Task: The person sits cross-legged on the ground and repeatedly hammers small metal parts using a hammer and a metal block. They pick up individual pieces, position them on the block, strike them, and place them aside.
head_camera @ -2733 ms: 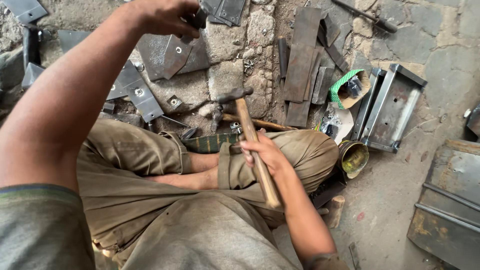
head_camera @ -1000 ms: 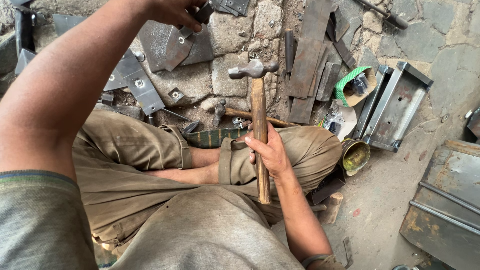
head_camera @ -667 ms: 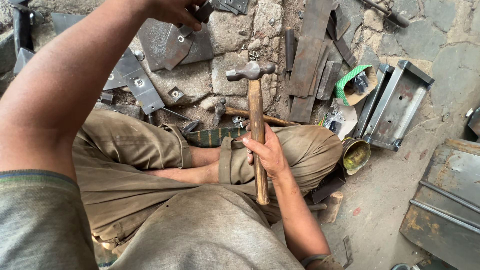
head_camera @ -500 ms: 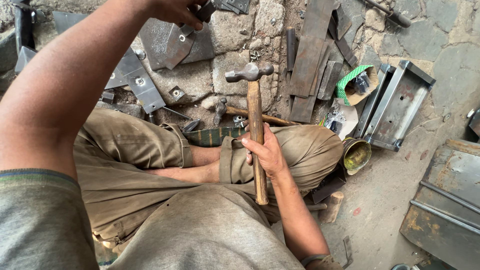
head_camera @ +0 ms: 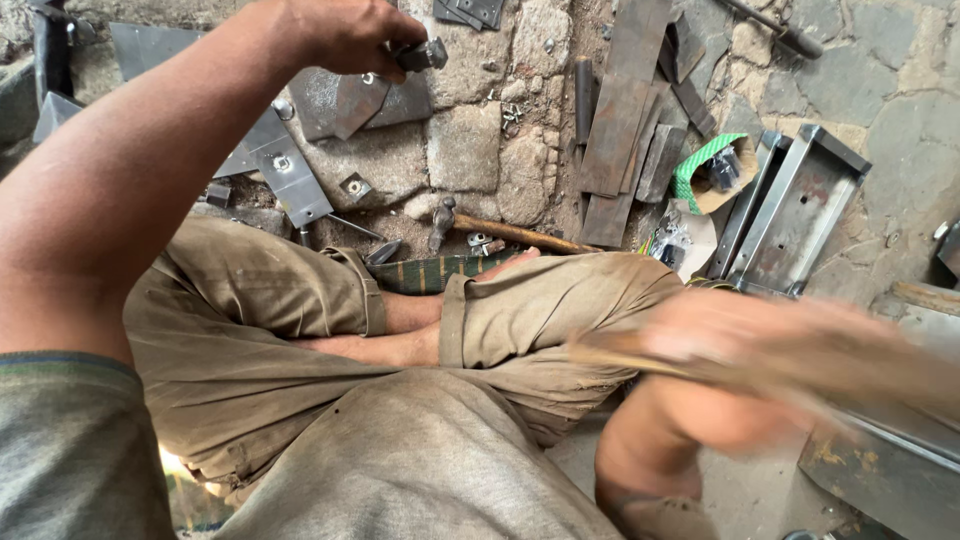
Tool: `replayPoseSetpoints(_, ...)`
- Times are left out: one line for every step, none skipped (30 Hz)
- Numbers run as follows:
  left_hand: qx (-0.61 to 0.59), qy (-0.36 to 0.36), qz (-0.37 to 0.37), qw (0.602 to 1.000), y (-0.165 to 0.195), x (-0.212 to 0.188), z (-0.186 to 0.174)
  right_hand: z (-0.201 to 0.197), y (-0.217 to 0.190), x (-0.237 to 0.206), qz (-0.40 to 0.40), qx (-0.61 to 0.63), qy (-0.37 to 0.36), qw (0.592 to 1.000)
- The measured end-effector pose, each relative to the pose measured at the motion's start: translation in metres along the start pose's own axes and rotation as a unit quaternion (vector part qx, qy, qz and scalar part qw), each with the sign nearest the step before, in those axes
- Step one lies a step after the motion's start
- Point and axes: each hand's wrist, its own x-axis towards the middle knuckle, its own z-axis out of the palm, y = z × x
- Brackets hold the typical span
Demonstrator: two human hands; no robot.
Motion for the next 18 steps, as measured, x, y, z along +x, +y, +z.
replayPoseSetpoints(0.006,0.002,-0.003,1.000,0.000,-0.002,0.002,0.010,-0.009,0.011,-0.082,0.034,0.020,0.996)
replayPoseSetpoints(-0.006,0.028,0.014,0.999,-0.002,-0.004,0.004,0.024,-0.010,0.021,-0.131,0.056,0.038,0.989)
replayPoseSetpoints(-0.021,0.053,0.030,0.998,-0.003,-0.006,0.006,0.042,-0.005,0.026,-0.156,0.071,0.051,0.984)
replayPoseSetpoints(-0.036,0.077,0.045,0.995,-0.004,-0.010,0.009,0.063,0.010,0.024,-0.129,0.066,0.050,0.988)
replayPoseSetpoints(-0.047,0.094,0.052,0.993,-0.005,-0.014,0.012,0.082,0.032,0.019,-0.048,0.039,0.026,0.998)
replayPoseSetpoints(-0.056,0.113,0.059,0.990,-0.008,-0.017,0.014,0.100,0.056,0.011,0.106,-0.034,-0.047,0.993)
replayPoseSetpoints(-0.065,0.129,0.066,0.987,-0.010,-0.022,0.016,0.111,0.080,0.001,0.301,-0.151,-0.173,0.925)
replayPoseSetpoints(-0.100,0.136,0.068,0.983,-0.011,-0.025,0.019,0.111,0.098,-0.006,0.416,-0.171,-0.221,0.866)
replayPoseSetpoints(-0.132,0.144,0.070,0.978,-0.013,-0.029,0.020,0.104,0.112,-0.012,0.479,-0.158,-0.229,0.833)
replayPoseSetpoints(-0.161,0.152,0.078,0.972,-0.016,-0.030,0.020,0.091,0.118,-0.019,0.443,-0.133,-0.218,0.860)
replayPoseSetpoints(-0.172,0.169,0.069,0.968,-0.019,-0.031,0.019,0.074,0.119,-0.024,0.407,-0.107,-0.211,0.882)
replayPoseSetpoints(-0.192,0.181,0.054,0.963,-0.018,-0.032,0.018,0.056,0.114,-0.032,0.379,-0.082,-0.206,0.898)
replayPoseSetpoints(-0.208,0.196,0.042,0.957,-0.019,-0.033,0.016,0.042,0.111,-0.040,0.377,-0.065,-0.184,0.905)
replayPoseSetpoints(-0.198,0.199,0.039,0.959,-0.021,-0.031,0.015,0.030,0.106,-0.047,0.370,-0.048,-0.162,0.913)
replayPoseSetpoints(-0.188,0.203,0.035,0.960,-0.022,-0.030,0.014,0.019,0.102,-0.053,0.363,-0.030,-0.141,0.920)
replayPoseSetpoints(-0.179,0.207,0.028,0.961,-0.022,-0.029,0.012,0.012,0.098,-0.059,0.377,-0.026,-0.137,0.915)
replayPoseSetpoints(-0.159,0.178,-0.012,0.971,-0.022,-0.028,0.010,0.008,0.095,-0.066,0.394,-0.020,-0.132,0.909)
replayPoseSetpoints(-0.140,0.145,-0.052,0.978,-0.021,-0.026,0.008,0.007,0.094,-0.072,0.414,-0.013,-0.125,0.902)
